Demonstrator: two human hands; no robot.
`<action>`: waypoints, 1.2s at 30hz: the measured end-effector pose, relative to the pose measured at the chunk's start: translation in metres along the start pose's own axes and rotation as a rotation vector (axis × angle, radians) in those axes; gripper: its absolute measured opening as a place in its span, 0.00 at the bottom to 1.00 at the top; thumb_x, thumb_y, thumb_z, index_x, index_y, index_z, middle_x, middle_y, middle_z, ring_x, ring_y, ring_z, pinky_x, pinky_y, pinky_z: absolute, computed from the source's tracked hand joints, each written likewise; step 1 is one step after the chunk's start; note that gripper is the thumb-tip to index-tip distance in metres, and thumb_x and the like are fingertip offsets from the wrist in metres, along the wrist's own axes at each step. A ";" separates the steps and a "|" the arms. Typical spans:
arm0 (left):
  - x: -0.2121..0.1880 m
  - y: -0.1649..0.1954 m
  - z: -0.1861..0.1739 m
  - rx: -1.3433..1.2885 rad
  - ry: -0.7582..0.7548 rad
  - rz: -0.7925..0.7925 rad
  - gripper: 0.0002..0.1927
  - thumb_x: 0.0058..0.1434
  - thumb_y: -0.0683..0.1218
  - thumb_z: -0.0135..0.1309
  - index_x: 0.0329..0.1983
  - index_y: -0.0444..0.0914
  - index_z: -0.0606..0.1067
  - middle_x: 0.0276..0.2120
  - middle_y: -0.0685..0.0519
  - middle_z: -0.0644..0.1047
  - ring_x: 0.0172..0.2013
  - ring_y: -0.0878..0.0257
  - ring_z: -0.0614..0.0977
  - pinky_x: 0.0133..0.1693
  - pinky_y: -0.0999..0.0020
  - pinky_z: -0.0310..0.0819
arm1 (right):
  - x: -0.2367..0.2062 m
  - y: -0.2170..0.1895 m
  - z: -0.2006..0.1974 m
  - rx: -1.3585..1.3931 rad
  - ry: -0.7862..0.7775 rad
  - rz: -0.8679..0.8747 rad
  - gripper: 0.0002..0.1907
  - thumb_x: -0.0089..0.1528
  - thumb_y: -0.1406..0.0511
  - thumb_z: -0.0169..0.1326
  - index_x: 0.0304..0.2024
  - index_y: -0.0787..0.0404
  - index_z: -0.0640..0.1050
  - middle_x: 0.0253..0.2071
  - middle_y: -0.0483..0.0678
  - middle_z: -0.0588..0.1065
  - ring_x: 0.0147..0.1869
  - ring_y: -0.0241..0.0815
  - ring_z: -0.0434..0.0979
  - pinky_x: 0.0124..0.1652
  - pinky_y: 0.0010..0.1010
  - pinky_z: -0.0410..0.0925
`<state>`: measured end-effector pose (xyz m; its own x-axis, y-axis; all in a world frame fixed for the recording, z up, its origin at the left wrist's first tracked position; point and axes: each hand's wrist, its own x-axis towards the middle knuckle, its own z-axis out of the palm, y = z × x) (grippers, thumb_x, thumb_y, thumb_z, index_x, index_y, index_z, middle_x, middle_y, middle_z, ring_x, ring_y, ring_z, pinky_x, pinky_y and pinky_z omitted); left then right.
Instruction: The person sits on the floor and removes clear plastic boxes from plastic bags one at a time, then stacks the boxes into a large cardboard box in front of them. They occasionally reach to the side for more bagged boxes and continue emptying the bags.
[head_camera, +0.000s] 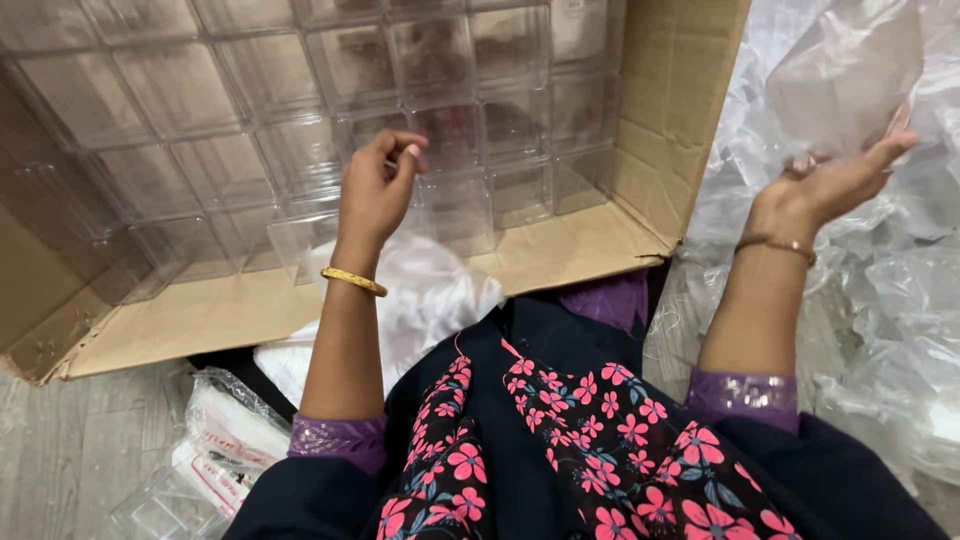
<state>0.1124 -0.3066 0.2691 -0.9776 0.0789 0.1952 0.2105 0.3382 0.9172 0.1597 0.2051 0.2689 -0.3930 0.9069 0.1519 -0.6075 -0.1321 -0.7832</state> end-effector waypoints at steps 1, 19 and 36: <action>-0.002 -0.002 0.000 0.011 -0.004 -0.007 0.08 0.69 0.43 0.51 0.45 0.38 0.80 0.29 0.54 0.82 0.29 0.69 0.81 0.32 0.71 0.75 | 0.014 0.017 -0.008 -0.046 0.038 -0.012 0.32 0.64 0.46 0.51 0.64 0.55 0.76 0.41 0.54 0.75 0.22 0.33 0.64 0.18 0.23 0.60; -0.040 -0.051 -0.004 -0.098 0.080 -0.098 0.09 0.70 0.43 0.50 0.44 0.36 0.79 0.29 0.54 0.82 0.28 0.71 0.80 0.31 0.74 0.74 | -0.177 0.051 0.053 -0.570 -0.931 -0.441 0.10 0.75 0.68 0.53 0.58 0.65 0.74 0.62 0.50 0.72 0.67 0.43 0.72 0.68 0.36 0.67; -0.065 -0.071 -0.010 0.125 -0.392 -0.180 0.14 0.63 0.48 0.61 0.49 0.38 0.77 0.28 0.50 0.79 0.29 0.63 0.76 0.35 0.67 0.73 | -0.258 0.109 0.023 -0.697 -1.487 0.703 0.10 0.61 0.67 0.62 0.44 0.64 0.80 0.35 0.43 0.80 0.37 0.26 0.77 0.38 0.20 0.70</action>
<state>0.1611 -0.3451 0.1943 -0.9273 0.3501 -0.1324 0.0597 0.4876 0.8710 0.1785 -0.0525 0.1581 -0.8943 -0.3802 -0.2360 0.1522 0.2374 -0.9594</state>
